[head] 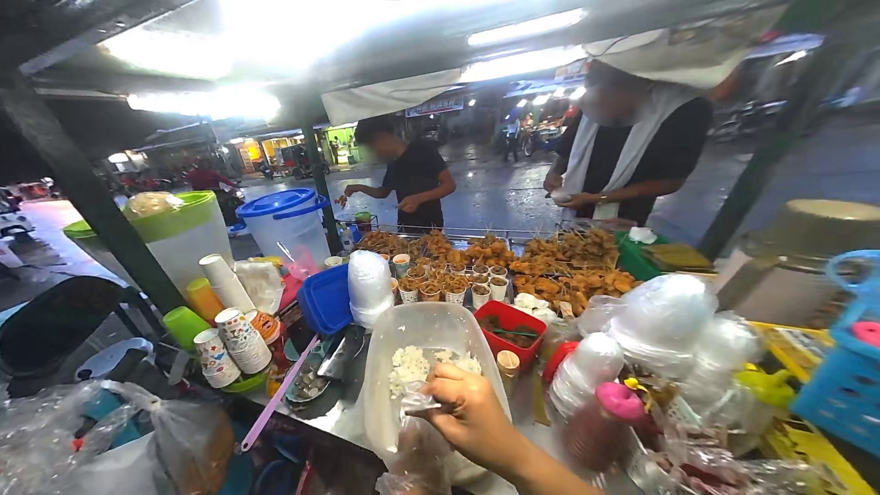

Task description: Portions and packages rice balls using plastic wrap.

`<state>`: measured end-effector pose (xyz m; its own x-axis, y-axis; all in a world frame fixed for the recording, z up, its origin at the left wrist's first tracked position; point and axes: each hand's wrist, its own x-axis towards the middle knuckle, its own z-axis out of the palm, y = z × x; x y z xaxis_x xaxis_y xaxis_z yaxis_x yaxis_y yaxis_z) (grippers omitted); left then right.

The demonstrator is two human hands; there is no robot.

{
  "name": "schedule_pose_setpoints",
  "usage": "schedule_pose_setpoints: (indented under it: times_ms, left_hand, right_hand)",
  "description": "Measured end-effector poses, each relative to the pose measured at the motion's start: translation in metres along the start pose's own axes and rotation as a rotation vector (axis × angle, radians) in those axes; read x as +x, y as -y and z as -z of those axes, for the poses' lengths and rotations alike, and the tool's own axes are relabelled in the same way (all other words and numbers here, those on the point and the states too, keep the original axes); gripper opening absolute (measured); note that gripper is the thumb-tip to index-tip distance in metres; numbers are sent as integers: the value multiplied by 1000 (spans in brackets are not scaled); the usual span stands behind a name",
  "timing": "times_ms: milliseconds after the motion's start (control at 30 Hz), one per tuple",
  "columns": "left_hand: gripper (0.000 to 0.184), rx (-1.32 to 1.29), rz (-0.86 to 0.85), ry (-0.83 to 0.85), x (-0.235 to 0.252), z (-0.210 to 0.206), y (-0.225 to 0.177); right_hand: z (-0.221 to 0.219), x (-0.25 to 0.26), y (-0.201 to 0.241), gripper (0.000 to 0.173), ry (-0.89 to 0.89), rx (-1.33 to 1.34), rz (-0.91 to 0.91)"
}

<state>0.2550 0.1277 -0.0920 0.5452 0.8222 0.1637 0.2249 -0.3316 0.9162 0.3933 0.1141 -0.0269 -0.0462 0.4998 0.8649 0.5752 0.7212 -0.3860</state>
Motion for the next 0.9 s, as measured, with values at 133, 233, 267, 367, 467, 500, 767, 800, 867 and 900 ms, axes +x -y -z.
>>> schedule_pose_setpoints:
  times_ms: [133,233,267,367,467,500,767,800,867,900]
  left_hand:
    - [24,78,114,-100,4,-14,-37]
    - [28,195,172,-64,6,-10,-55]
    - [30,158,272,-47,8,-10,-61]
    - [28,-48,300,-95,7,-15,-41]
    - [28,50,-76,-55,18,0,17]
    - [23,96,-109,-60,19,10,18]
    - [15,-321,-197,-441,-1,46,-38]
    - [18,-496,-260,-260,-5,52,-38]
    - [17,-578,-279,76,-13,66,-40]
    - [20,-545,-237,164,-15,70,-42]
  right_hand:
    - [9,-16,-10,25,-163,355,-245]
    - [20,-26,-20,93,-168,485,-393]
    - [21,-29,-21,114,-94,416,-489]
    - [9,-46,-25,75,132,373,-717]
    - [2,-62,-40,14,34,421,-632]
    - [7,-60,-39,12,-25,457,-678]
    - [-15,-78,5,7,77,1083,-693]
    - [-20,-82,8,7,93,1171,-746]
    - [-18,-78,8,12,-6,1193,-904]
    - [-11,-70,5,16,-81,1126,-945]
